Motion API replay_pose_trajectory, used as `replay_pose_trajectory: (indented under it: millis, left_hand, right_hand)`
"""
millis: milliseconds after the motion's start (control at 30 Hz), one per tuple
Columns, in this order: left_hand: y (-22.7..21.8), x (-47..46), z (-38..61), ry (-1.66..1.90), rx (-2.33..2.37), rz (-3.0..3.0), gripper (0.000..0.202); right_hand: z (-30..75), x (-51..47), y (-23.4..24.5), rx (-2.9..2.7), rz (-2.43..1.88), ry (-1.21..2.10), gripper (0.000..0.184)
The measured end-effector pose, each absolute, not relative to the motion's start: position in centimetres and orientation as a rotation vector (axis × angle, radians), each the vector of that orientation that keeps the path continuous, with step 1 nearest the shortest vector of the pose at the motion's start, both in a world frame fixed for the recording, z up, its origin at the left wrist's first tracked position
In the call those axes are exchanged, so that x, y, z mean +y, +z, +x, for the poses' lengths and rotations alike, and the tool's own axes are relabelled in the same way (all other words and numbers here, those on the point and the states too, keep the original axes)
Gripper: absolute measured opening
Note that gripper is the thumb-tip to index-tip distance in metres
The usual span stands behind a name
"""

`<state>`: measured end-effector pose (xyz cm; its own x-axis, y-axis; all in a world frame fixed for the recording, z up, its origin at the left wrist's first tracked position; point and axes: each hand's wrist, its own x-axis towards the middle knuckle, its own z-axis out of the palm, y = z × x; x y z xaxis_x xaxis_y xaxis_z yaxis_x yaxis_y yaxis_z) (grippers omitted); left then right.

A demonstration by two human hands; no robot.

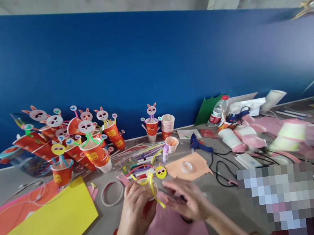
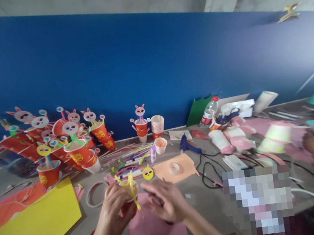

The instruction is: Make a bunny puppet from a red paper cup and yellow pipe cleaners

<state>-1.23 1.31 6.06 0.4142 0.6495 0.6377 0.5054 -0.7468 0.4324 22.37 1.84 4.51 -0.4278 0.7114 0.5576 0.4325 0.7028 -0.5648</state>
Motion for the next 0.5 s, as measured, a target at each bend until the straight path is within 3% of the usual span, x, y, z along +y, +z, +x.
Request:
replay_pose_trajectory:
  millis: [167, 367, 500]
  left_hand:
    - [5.6, 1.3, -1.4, 1.2, 1.0, 2.503, 0.016]
    - [5.8, 1.2, -1.4, 1.218, 1.004, 2.509, 0.019]
    - [5.7, 1.4, -1.4, 1.239, 1.017, 2.504, 0.019]
  right_hand:
    - [34.1, 9.8, 4.5, -1.815, -1.777, -0.002, 0.032]
    - [41.8, 16.3, 2.0, -1.948, -2.067, -0.004, 0.036]
    - [42.6, 17.3, 0.1, -2.089, -2.097, -0.001, 0.029]
